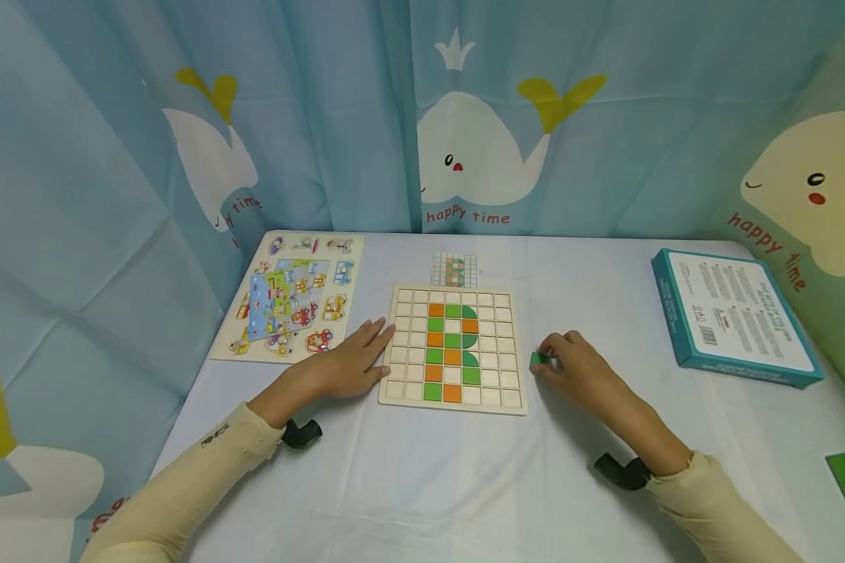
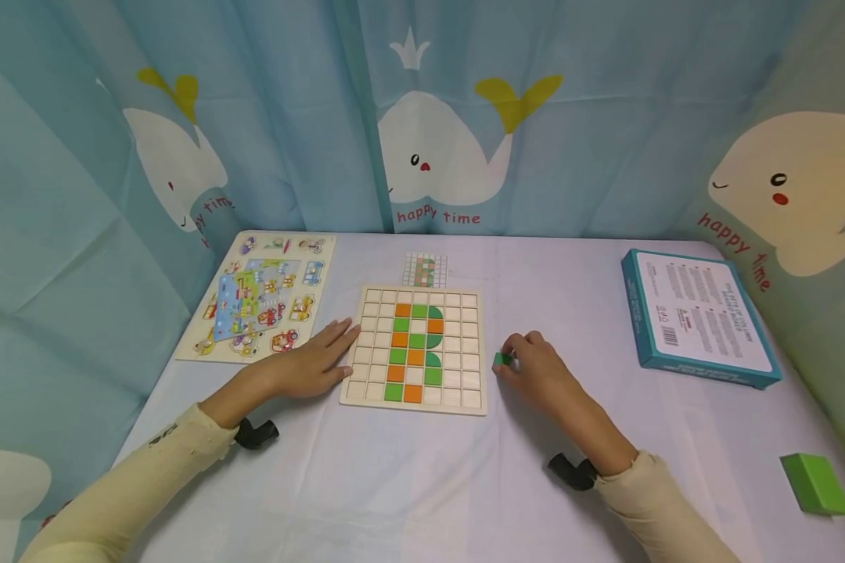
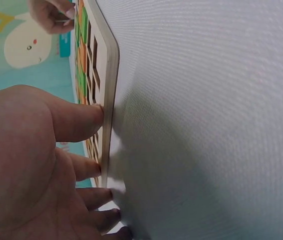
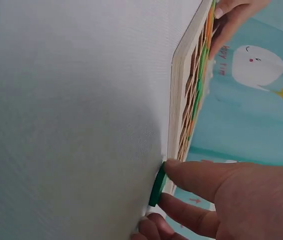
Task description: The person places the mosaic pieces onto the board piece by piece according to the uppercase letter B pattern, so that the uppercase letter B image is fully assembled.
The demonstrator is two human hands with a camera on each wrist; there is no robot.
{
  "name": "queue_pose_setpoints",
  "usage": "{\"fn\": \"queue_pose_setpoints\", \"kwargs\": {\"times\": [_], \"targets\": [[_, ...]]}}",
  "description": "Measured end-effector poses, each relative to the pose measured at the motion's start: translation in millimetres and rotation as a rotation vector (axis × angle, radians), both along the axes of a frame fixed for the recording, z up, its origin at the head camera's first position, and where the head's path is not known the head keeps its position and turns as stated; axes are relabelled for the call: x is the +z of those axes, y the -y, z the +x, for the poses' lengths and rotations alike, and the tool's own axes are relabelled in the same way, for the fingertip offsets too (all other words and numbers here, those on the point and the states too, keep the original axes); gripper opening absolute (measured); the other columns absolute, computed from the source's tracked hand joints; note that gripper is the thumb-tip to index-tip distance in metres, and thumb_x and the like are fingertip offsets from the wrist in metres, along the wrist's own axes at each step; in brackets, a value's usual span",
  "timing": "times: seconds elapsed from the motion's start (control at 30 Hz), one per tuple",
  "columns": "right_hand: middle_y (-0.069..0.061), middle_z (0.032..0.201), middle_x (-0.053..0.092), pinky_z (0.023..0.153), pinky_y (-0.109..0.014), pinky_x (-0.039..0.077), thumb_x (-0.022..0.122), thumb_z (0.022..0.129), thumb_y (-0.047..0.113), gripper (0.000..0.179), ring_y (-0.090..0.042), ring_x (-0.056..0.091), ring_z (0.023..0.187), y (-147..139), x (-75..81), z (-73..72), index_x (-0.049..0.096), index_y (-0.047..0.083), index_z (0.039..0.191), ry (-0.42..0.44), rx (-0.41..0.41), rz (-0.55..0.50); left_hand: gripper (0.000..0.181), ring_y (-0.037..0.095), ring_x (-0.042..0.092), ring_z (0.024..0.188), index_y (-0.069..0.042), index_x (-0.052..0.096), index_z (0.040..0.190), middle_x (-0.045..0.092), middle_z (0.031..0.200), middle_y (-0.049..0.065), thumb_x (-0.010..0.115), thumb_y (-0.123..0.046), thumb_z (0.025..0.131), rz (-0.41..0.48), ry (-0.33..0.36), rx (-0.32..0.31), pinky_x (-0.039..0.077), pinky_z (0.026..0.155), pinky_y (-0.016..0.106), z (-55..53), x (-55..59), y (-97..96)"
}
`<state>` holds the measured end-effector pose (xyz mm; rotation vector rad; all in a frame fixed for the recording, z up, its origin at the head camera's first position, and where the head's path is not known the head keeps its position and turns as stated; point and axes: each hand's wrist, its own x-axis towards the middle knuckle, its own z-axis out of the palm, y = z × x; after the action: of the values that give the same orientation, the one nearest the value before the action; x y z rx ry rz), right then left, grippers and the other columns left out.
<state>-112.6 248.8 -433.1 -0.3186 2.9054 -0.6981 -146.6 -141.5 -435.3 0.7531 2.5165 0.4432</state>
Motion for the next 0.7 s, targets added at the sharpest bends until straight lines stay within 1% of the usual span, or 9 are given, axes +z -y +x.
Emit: {"fn": "queue_pose_setpoints", "kwargs": {"times": [0.17,0.37,0.47,0.6,0.7], "targets": [[-0.023,0.108,0.06,0.082,-0.052,0.054,0.073,0.099,0.014,0.025,-0.033,0.062,0.093,3.4,-2.4,-0.9,0.065,-0.004,0.114,-0.017,-0.008,0.01,0.075,0.035,-0.001,0.164,-0.008,0.008,0.171,-0.001,0.178,0.016,0.046,-0.037,0.113,0.0,0.005,0.003,0.012,0.132,0.05,-0.4,0.2,-0.1],[-0.023,0.105,0.061,0.08,-0.049,0.054,0.074,0.098,0.012,0.027,-0.029,0.059,0.088,6.5,-1.7,-0.1,0.067,-0.008,0.115,-0.023,-0.021,0.026,0.074,0.035,-0.001,0.164,-0.008,0.007,0.171,-0.001,0.178,0.016,0.045,-0.037,0.113,-0.002,0.008,-0.001,0.013,0.132,0.051,-1.1,-1.3,0.3],[-0.024,0.107,0.062,0.081,-0.05,0.054,0.074,0.097,0.01,0.027,-0.03,0.059,0.09,7.8,-2.2,-0.2,0.067,-0.009,0.115,-0.022,-0.029,0.027,0.075,0.035,-0.001,0.164,-0.008,0.007,0.171,-0.001,0.178,0.015,0.045,-0.037,0.113,-0.009,0.007,-0.001,0.012,0.132,0.05,-1.3,-1.5,-0.1],[-0.025,0.11,0.062,0.085,-0.052,0.055,0.073,0.096,0.008,0.024,-0.032,0.062,0.094,8.5,-3.9,-1.5,0.068,-0.009,0.112,-0.038,-0.021,0.017,0.075,0.035,-0.001,0.164,-0.008,0.007,0.171,-0.001,0.178,0.015,0.045,-0.037,0.113,-0.008,0.009,0.002,0.012,0.132,0.05,-1.3,-1.0,-0.2],[-0.023,0.108,0.064,0.083,-0.05,0.056,0.074,0.095,0.008,0.022,-0.031,0.063,0.092,7.8,-4.4,-2.8,0.069,-0.008,0.111,-0.061,-0.005,0.011,0.074,0.036,-0.001,0.164,-0.008,0.008,0.171,0.0,0.178,0.016,0.045,-0.036,0.113,-0.002,0.009,0.003,0.013,0.132,0.051,-1.0,-0.8,0.0]]}}
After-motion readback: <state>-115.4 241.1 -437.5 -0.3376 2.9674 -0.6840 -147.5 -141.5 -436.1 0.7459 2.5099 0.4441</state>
